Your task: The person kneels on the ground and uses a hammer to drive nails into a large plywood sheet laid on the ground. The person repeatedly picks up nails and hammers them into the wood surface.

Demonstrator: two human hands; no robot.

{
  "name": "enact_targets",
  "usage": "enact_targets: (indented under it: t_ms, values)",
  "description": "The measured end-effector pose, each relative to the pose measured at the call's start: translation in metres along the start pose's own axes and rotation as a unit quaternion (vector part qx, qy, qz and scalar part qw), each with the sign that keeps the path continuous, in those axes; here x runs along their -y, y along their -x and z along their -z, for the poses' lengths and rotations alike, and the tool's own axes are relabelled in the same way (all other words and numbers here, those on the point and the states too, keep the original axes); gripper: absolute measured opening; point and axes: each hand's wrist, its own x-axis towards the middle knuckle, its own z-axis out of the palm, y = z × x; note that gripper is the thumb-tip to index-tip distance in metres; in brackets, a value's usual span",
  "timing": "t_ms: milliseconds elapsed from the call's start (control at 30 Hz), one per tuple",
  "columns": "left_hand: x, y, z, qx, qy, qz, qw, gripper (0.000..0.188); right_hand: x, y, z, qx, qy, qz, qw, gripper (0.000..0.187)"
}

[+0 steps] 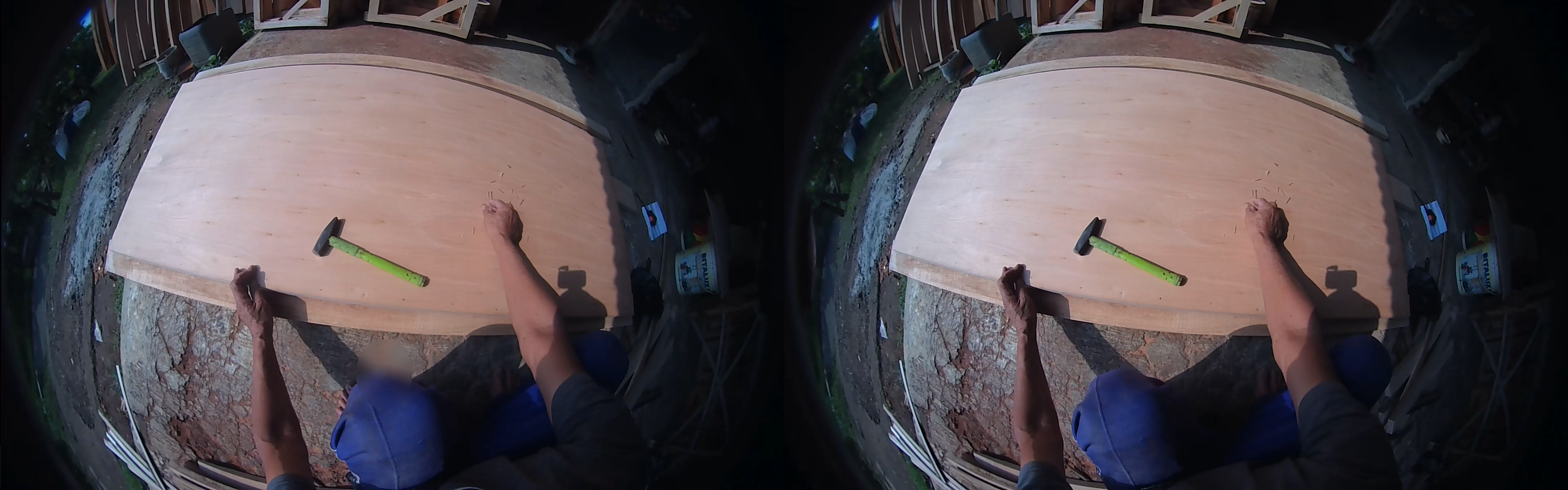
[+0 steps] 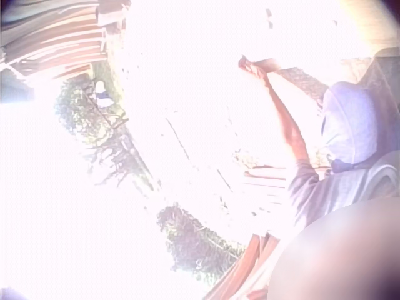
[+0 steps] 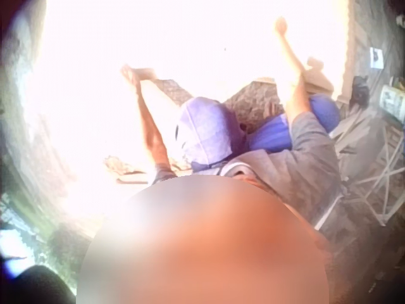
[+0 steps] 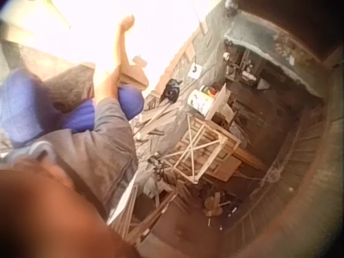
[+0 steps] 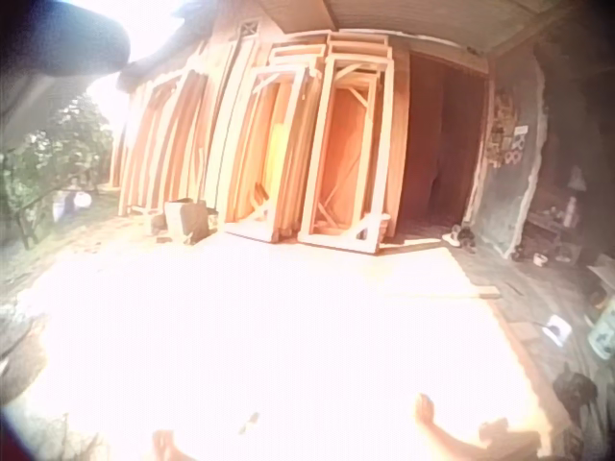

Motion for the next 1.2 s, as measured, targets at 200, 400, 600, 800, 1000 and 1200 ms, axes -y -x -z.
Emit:
enact_targets:
  t_ms: [200,400,600,800,1000,1200]
  values:
    - [-0.089,0.006,-0.048,-0.028,-0.082,0.099,0.991,0.023,0.011,-0.012,-0.003,0.069,0.12,-0.035,0.99,0.025]
    - [-0.137,0.028,-0.105,0.006,0.103,0.203,0.974,0.019,0.087,0.047,-0.03,0.091,-0.014,0.044,0.995,0.021]
    - [-0.115,0.054,-0.064,-0.075,0.138,0.22,0.963,0.017,-0.017,-0.005,-0.025,-0.014,-0.098,-0.062,0.993,0.019]
    - [-0.103,0.093,-0.023,-0.091,0.084,0.239,0.963,0.017,-0.021,-0.019,-0.034,0.049,-0.096,-0.095,0.99,0.025]
    - [-0.121,0.101,-0.037,-0.079,0.089,0.239,0.964,0.017,-0.009,-0.031,-0.018,0.083,-0.035,-0.157,0.984,0.02]
    - [-0.14,0.096,-0.067,-0.036,0.124,0.24,0.962,0.016,0.012,-0.016,0.003,0.128,0.097,-0.014,0.987,0.023]
